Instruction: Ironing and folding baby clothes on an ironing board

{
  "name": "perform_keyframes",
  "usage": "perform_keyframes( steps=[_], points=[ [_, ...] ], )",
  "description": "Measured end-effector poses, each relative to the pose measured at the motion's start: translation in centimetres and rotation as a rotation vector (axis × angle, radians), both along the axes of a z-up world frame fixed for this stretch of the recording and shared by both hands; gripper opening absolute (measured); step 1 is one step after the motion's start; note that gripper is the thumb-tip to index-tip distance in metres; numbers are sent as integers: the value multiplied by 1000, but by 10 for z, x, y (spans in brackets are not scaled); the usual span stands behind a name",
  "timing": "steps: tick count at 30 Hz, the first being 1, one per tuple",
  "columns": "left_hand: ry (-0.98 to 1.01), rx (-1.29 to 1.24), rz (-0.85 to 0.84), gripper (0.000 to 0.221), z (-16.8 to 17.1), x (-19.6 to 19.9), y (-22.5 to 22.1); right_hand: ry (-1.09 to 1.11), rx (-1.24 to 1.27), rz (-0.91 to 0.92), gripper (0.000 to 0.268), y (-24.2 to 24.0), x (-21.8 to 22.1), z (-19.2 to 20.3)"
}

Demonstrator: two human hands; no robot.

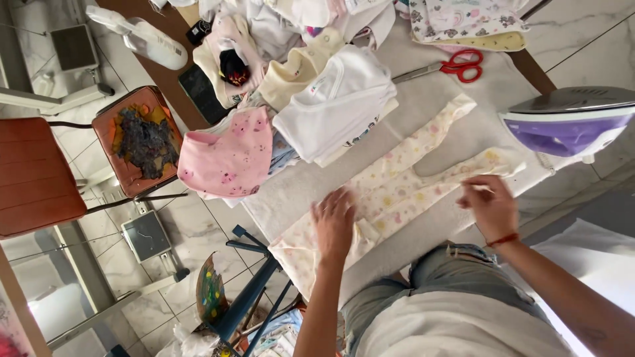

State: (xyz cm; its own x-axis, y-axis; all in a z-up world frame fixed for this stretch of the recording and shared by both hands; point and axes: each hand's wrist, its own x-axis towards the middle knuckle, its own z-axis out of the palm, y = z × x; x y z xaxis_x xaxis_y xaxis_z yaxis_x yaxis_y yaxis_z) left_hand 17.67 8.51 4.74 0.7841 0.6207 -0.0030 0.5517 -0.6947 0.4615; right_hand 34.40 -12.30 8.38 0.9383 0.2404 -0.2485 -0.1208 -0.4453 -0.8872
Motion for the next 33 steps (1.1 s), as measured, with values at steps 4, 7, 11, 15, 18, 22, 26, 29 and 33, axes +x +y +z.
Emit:
perform_keyframes(
  steps=[4,7,11,15,18,22,26,29,33],
  points=[
    [-222,-22,-177,27,-25,89,-8,344,-39,-263,19,-13,18,26],
    [-92,-57,-205,23,-67,154,-27,119,-14,-188,60,-27,25,13],
    [29,-188,-238,23,-93,224,-41,12,-123,-23,65,-20,51,11],
    [223,-223,-247,43,-75,263,-51,67,-134,-147,58,-23,66,-9],
    [176,-149,-207,48,-56,266,-56,195,-96,-390,63,-12,63,-19],
    [279,-84,-180,53,-59,277,-55,267,-183,-444,48,-5,68,-53],
    [483,-256,-354,54,-31,274,-43,122,-334,-314,35,-12,60,-57],
    [438,-327,-459,39,31,241,-13,-65,-133,-157,23,10,40,-18],
    [-170,-540,-559,44,87,133,35,-375,232,224,13,51,-21,22]
  ],
)
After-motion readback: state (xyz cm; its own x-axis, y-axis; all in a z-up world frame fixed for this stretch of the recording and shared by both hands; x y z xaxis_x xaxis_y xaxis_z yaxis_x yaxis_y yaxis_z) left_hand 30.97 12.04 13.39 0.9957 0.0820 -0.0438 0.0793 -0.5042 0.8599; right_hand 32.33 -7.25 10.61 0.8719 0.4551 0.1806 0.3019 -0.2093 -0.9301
